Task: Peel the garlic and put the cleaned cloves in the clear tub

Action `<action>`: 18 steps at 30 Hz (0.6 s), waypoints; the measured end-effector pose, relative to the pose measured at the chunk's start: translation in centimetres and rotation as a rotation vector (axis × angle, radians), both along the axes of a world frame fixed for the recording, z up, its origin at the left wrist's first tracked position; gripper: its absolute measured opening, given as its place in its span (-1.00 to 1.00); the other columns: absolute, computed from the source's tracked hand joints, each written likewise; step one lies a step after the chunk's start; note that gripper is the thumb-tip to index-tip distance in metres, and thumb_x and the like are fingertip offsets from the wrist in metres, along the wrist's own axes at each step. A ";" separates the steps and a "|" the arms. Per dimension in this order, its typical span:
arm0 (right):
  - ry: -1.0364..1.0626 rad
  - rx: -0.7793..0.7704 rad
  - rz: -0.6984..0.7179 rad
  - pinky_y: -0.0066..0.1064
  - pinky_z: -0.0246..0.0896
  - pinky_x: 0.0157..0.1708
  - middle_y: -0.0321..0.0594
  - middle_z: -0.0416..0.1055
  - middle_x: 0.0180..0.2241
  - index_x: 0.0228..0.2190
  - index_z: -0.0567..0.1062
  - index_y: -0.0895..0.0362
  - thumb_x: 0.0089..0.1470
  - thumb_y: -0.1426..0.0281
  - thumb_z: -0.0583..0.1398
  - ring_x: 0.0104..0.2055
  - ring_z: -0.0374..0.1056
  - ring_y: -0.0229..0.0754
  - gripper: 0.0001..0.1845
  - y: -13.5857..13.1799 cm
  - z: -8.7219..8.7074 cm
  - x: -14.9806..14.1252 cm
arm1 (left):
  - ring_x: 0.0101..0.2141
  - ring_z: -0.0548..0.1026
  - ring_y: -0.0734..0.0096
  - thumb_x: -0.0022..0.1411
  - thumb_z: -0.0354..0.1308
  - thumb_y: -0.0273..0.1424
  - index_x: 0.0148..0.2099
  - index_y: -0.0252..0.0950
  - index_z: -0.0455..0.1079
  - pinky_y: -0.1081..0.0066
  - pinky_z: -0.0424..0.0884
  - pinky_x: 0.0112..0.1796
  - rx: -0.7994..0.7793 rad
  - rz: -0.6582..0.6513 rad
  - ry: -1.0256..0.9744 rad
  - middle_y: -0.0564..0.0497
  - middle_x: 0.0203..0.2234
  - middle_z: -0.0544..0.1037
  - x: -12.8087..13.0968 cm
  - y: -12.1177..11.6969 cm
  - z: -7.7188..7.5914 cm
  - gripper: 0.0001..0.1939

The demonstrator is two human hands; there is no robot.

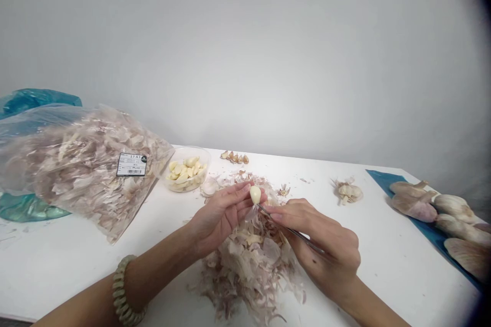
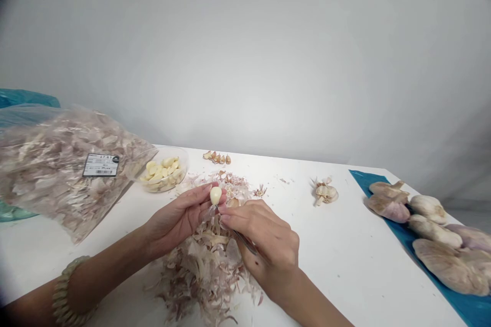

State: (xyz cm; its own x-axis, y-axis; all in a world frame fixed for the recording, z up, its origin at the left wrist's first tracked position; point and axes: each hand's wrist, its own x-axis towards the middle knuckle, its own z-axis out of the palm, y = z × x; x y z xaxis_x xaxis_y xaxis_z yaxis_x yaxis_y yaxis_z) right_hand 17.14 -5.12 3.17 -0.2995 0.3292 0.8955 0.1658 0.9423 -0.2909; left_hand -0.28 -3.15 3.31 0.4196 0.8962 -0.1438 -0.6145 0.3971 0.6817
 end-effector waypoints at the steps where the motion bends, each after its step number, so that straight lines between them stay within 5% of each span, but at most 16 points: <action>1: -0.004 -0.002 0.002 -0.22 0.38 -0.35 -0.03 0.54 -0.29 -0.13 0.47 0.21 -0.10 0.82 0.14 -0.24 0.47 -0.09 -0.49 0.0 0.0 0.0 | -0.31 0.53 0.50 0.21 0.09 -0.52 -0.23 -0.36 0.40 0.55 0.47 -0.23 -0.003 -0.003 -0.005 -0.05 -0.37 0.56 0.0 0.0 0.0 -0.92; 18: -0.019 0.003 0.027 -0.23 0.38 -0.34 -0.06 0.54 -0.32 -0.14 0.47 0.20 -0.09 0.80 0.16 -0.25 0.47 -0.10 -0.52 0.1 0.0 -0.1 | -0.31 0.53 0.46 0.19 0.13 -0.48 -0.24 -0.36 0.42 0.53 0.46 -0.23 0.030 -0.026 0.007 -0.04 -0.37 0.55 -0.1 0.0 0.0 -0.92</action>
